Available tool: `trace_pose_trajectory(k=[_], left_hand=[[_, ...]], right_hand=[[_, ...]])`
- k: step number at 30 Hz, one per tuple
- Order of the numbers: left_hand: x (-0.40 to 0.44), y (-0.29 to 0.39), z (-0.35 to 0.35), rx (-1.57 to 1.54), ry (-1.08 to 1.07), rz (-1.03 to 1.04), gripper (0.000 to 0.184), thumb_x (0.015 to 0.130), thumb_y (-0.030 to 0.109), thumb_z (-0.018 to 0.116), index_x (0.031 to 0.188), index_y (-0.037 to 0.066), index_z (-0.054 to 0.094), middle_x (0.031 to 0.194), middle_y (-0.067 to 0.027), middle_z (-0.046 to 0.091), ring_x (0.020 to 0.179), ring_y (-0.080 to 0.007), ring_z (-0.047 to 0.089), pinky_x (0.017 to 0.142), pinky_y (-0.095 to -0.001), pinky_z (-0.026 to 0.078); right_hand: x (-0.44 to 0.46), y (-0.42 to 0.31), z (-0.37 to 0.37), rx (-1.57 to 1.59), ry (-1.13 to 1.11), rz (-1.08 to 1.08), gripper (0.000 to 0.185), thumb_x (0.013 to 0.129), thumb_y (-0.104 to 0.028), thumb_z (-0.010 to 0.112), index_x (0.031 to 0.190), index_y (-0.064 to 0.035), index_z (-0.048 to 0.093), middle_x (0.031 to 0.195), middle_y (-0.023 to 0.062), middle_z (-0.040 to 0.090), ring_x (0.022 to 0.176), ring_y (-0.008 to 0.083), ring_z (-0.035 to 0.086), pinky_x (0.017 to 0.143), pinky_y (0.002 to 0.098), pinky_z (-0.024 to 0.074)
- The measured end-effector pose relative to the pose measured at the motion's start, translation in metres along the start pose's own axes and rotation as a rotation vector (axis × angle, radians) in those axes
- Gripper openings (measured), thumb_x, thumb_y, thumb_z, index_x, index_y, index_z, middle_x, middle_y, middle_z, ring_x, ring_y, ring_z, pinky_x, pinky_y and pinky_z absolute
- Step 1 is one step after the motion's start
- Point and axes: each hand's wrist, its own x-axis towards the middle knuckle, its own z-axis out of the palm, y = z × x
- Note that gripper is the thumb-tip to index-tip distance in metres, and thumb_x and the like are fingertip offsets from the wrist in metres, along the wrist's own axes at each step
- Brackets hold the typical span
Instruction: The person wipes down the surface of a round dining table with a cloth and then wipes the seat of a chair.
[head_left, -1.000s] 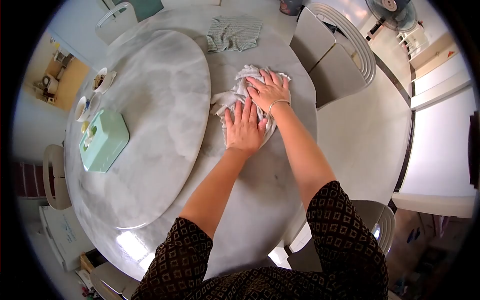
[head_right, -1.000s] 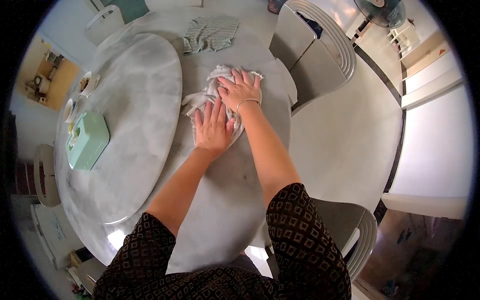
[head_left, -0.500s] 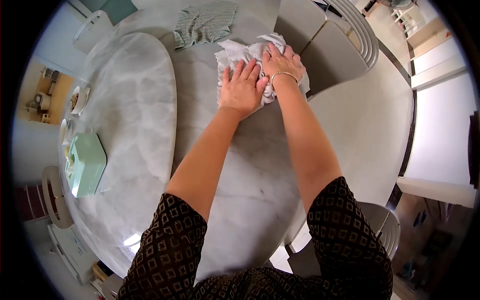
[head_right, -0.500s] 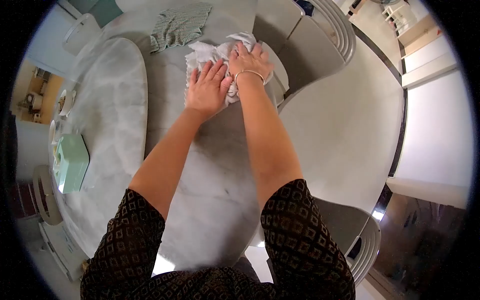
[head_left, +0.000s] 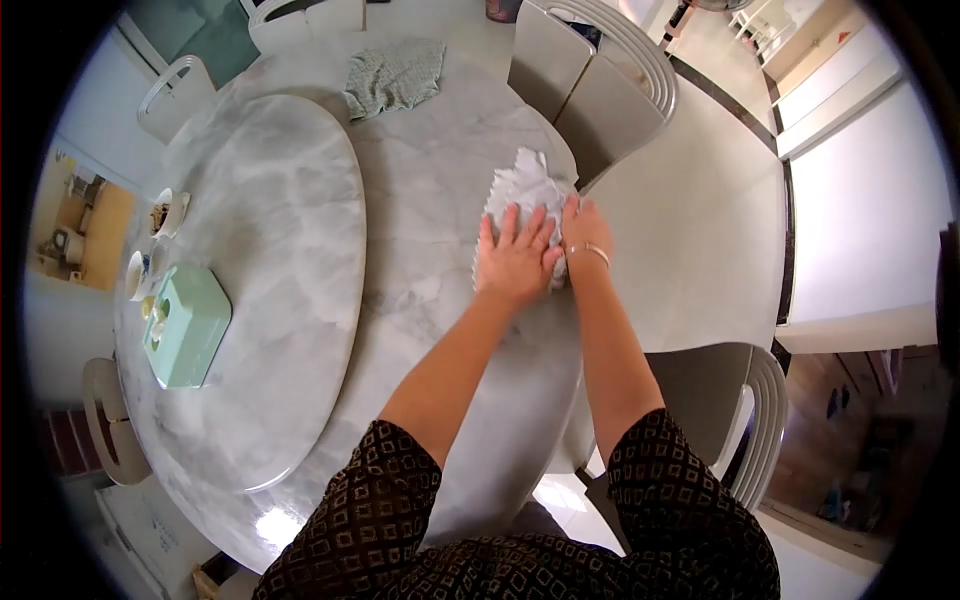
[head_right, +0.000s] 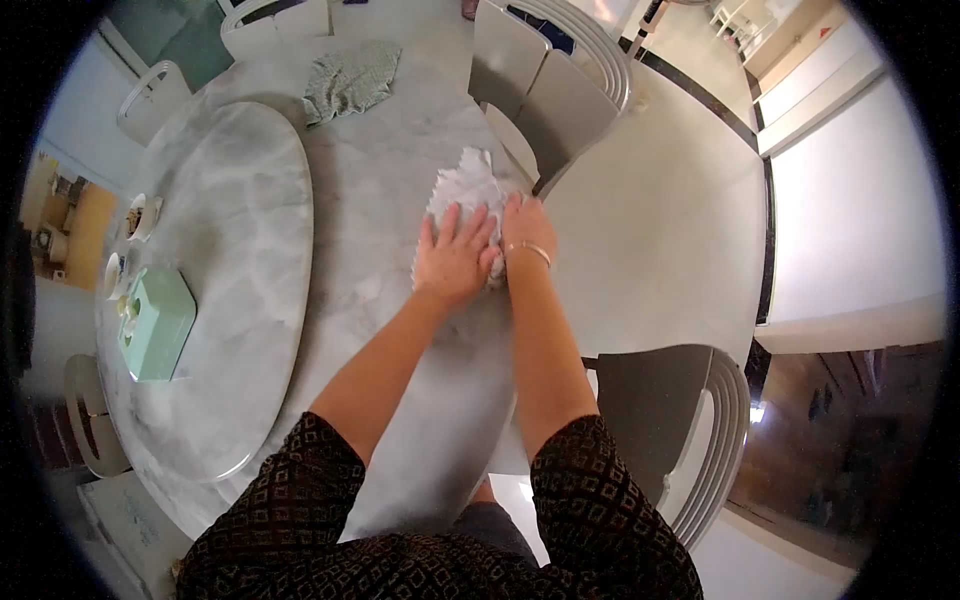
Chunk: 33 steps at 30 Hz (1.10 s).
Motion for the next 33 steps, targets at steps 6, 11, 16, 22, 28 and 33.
trace_pose_trajectory(k=[6,11,16,22,28,33], left_hand=[[-0.1,0.029,-0.007,-0.06,-0.018,0.133,0.051,0.094,0.043,0.028,0.138,0.017,0.034,0.146,0.0011,0.027,0.135,-0.0268,0.019,0.107,-0.0553,0.011],[-0.207,0.035,-0.017,-0.136,0.001,0.237,0.052,0.093,0.042,0.031,0.137,0.014,0.035,0.144,-0.0013,0.03,0.135,-0.0274,0.021,0.106,-0.0559,0.011],[-0.315,0.029,-0.039,-0.218,-0.023,0.323,0.049,0.091,0.041,0.039,0.131,0.013,0.045,0.14,-0.0022,0.038,0.132,-0.0285,0.027,0.106,-0.0555,0.013],[-0.442,-0.004,-0.055,-0.326,-0.048,0.359,0.053,0.089,0.041,0.045,0.133,0.012,0.041,0.14,-0.0033,0.036,0.132,-0.0275,0.027,0.106,-0.0545,0.014],[-0.477,-0.014,-0.059,-0.257,-0.043,0.332,0.053,0.088,0.038,0.046,0.135,0.012,0.039,0.142,-0.0027,0.033,0.132,-0.025,0.025,0.107,-0.052,0.014],[-0.46,-0.016,-0.059,-0.204,-0.036,0.192,0.053,0.088,0.037,0.046,0.135,0.012,0.038,0.142,-0.0028,0.032,0.133,-0.0243,0.024,0.108,-0.0518,0.011]], right_hand=[[-0.112,0.045,-0.016,-0.005,-0.02,0.133,0.053,0.091,-0.045,0.028,0.104,-0.0017,0.055,0.101,0.0255,0.06,0.097,0.0423,0.056,0.084,0.0494,0.0435],[-0.223,0.073,-0.014,0.014,-0.007,0.234,0.052,0.093,-0.043,0.026,0.1,0.0,0.055,0.1,0.0264,0.059,0.097,0.0433,0.056,0.083,0.0499,0.0433],[-0.338,0.105,0.009,0.174,0.005,0.273,0.048,0.094,-0.039,0.029,0.104,0.002,0.052,0.099,0.031,0.057,0.093,0.046,0.054,0.079,0.0491,0.0431],[-0.472,0.124,0.054,0.257,-0.014,0.203,0.049,0.094,-0.035,0.032,0.126,0.0029,0.031,0.097,0.0324,0.057,0.091,0.047,0.055,0.077,0.05,0.043],[-0.467,0.131,0.063,0.054,0.053,-0.002,0.056,0.092,-0.037,0.035,0.134,-0.0012,0.023,0.113,0.0326,0.05,0.1,0.0461,0.052,0.082,0.0495,0.0429],[-0.436,0.065,0.047,-0.529,0.009,0.05,0.057,0.091,-0.039,0.037,0.138,-0.0099,0.025,0.137,0.0288,0.03,0.127,0.0382,0.032,0.099,0.0557,0.027]])
